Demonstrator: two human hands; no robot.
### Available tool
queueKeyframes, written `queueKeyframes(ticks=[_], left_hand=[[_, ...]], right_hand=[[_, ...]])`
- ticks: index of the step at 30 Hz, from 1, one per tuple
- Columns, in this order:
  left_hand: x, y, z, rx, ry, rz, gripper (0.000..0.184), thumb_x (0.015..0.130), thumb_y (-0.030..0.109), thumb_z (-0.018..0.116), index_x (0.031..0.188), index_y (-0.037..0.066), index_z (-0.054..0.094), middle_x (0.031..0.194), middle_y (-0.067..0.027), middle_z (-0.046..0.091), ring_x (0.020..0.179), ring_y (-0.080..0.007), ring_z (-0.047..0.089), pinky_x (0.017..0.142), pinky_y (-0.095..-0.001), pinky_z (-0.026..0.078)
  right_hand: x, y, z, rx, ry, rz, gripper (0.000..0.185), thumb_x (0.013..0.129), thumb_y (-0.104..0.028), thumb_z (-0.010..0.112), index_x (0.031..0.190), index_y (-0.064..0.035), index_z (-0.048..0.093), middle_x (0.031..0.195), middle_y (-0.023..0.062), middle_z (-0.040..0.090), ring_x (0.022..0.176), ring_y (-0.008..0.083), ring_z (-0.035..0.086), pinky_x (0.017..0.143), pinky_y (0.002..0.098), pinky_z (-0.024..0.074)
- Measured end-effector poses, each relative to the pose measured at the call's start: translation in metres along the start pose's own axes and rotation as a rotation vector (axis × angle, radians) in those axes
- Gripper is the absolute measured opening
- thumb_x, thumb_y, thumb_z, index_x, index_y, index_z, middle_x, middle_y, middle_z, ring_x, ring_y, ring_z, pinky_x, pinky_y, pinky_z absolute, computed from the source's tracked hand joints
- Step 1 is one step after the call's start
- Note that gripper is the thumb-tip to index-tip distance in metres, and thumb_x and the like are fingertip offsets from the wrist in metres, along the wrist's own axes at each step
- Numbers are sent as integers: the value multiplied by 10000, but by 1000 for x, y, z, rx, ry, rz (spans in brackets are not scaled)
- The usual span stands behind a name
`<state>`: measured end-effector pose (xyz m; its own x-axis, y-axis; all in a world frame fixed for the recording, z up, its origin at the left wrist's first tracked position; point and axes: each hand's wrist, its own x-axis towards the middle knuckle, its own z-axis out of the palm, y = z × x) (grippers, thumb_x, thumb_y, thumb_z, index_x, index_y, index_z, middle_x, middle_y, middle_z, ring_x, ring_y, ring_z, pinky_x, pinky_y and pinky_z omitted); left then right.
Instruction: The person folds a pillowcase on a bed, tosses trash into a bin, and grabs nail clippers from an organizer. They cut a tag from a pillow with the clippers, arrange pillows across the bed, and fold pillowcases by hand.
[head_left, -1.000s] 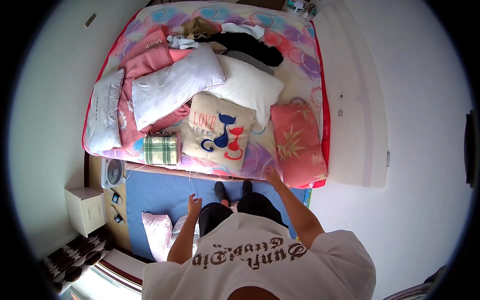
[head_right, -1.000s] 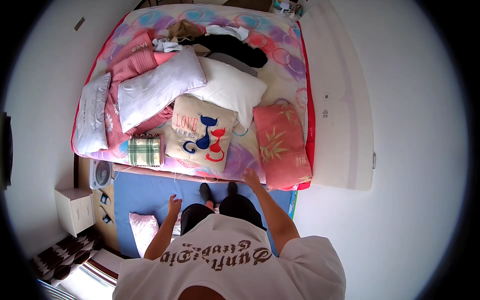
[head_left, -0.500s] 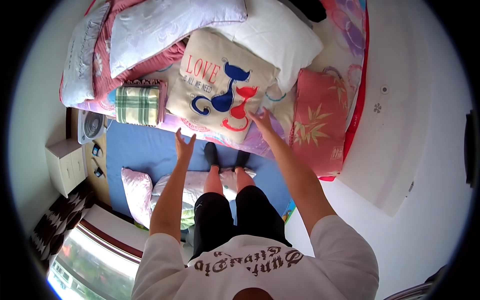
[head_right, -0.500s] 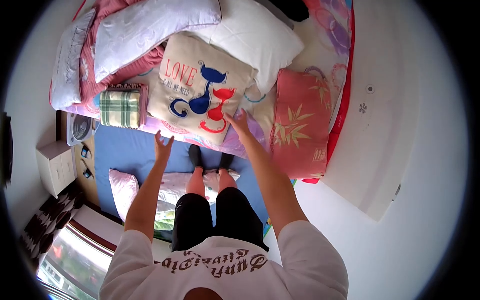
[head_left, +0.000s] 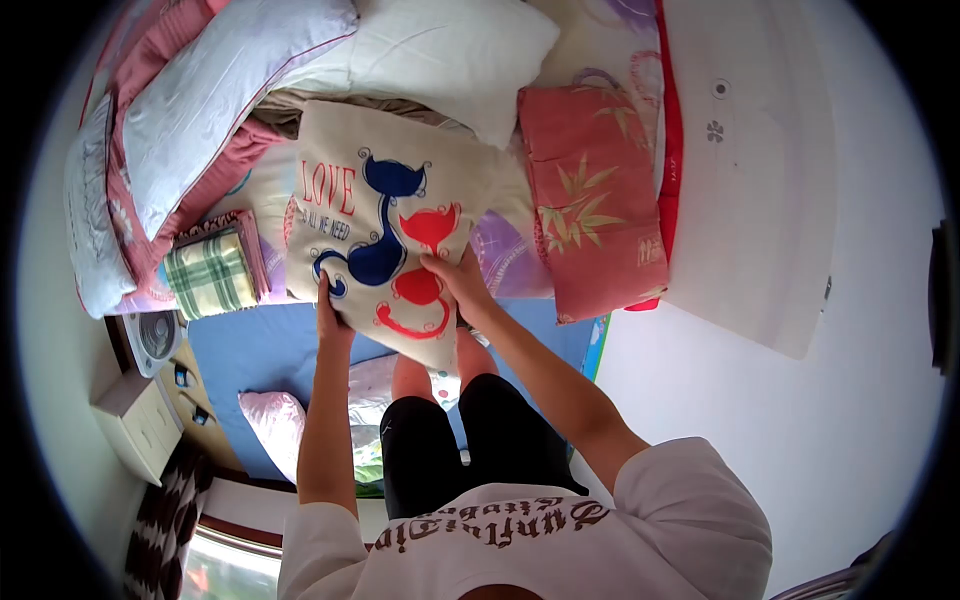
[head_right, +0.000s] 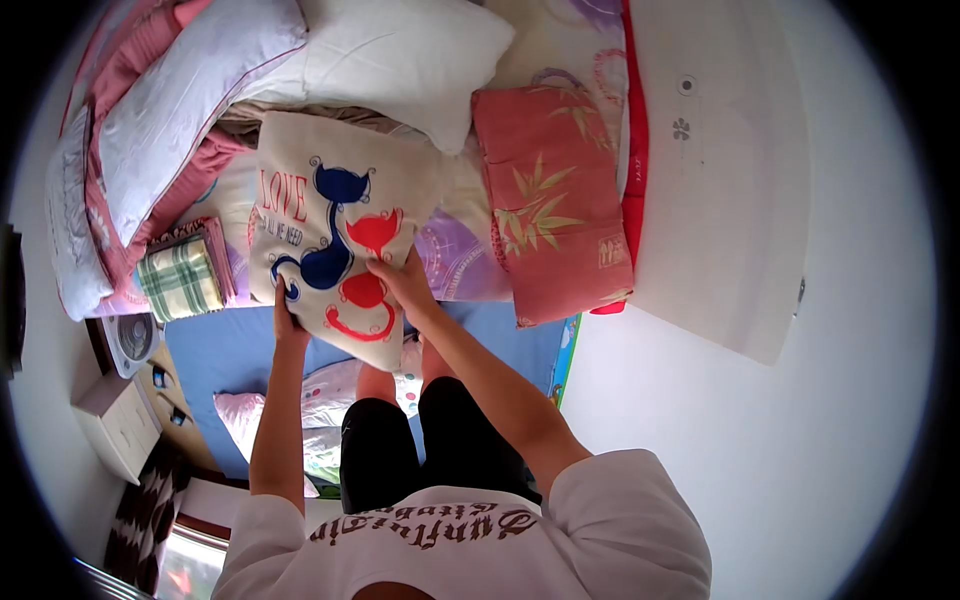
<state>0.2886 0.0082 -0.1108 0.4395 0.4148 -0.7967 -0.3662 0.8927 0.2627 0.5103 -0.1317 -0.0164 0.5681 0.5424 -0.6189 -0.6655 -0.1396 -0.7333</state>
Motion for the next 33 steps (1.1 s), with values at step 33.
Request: queueKeyframes(ticks=[33], left_hand=[[104, -322, 289, 1005, 17, 2, 678, 930, 318, 789, 1462, 71, 450, 1350, -100, 604, 1169, -206, 634, 933, -349, 571]], right_hand=[[-26, -170, -413, -1004, 1092, -439, 741, 905, -292, 768, 1479, -4, 401, 1434, 260, 494, 1317, 437, 497, 1083, 486, 441]])
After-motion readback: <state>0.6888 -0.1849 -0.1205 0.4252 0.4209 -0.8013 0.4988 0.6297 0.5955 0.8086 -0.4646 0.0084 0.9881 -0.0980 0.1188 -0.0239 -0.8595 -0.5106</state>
